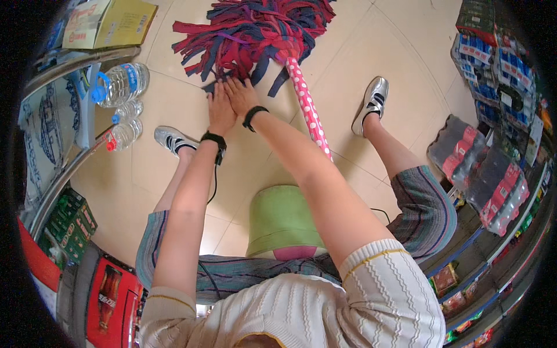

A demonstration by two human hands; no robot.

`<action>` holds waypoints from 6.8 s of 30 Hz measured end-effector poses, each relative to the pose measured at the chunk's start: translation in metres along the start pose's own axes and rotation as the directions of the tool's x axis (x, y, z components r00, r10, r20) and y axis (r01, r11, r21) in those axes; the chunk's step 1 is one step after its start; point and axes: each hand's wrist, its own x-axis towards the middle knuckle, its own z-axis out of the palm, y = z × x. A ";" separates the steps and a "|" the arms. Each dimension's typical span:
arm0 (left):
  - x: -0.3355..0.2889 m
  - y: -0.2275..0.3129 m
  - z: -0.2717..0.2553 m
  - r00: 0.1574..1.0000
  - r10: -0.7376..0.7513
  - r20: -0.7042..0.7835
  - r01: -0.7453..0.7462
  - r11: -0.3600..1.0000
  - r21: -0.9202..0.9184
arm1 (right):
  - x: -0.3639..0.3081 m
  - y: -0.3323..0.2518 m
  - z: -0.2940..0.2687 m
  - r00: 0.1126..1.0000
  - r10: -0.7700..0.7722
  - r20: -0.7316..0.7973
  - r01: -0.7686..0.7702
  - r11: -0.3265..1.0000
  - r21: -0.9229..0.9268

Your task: Assembling a colorful strip-head mop by attaching the head and handle together while sitting on a stool.

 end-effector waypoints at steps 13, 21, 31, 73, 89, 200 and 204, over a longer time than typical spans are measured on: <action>-0.013 0.014 0.010 0.994 0.069 0.087 -0.077 0.992 0.097 | -0.017 -0.001 0.014 0.998 0.057 0.030 -0.057 0.998 0.001; -0.037 0.009 0.019 0.980 0.009 0.198 -0.035 0.991 0.126 | -0.040 -0.017 0.022 0.994 0.024 0.109 -0.038 0.991 0.126; 0.007 0.002 0.000 0.985 -0.028 0.168 0.013 0.996 0.088 | 0.002 0.005 0.000 0.999 0.031 0.027 -0.030 0.999 -0.037; -0.044 0.023 0.018 0.996 -0.064 0.070 0.062 0.998 0.018 | -0.047 -0.002 0.002 0.991 -0.065 0.114 0.050 0.990 0.133; -0.046 0.001 0.023 0.998 -0.053 0.030 0.053 0.998 -0.015 | -0.035 -0.021 0.001 0.995 -0.044 0.093 0.041 0.998 0.037; -0.002 -0.024 -0.027 0.959 0.032 0.281 -0.095 0.973 0.212 | -0.004 -0.027 -0.020 0.986 0.054 0.155 -0.053 0.999 -0.011; 0.031 -0.042 -0.029 0.983 0.069 0.170 -0.110 0.963 0.245 | 0.036 -0.019 -0.024 0.991 0.088 0.099 -0.088 0.996 -0.001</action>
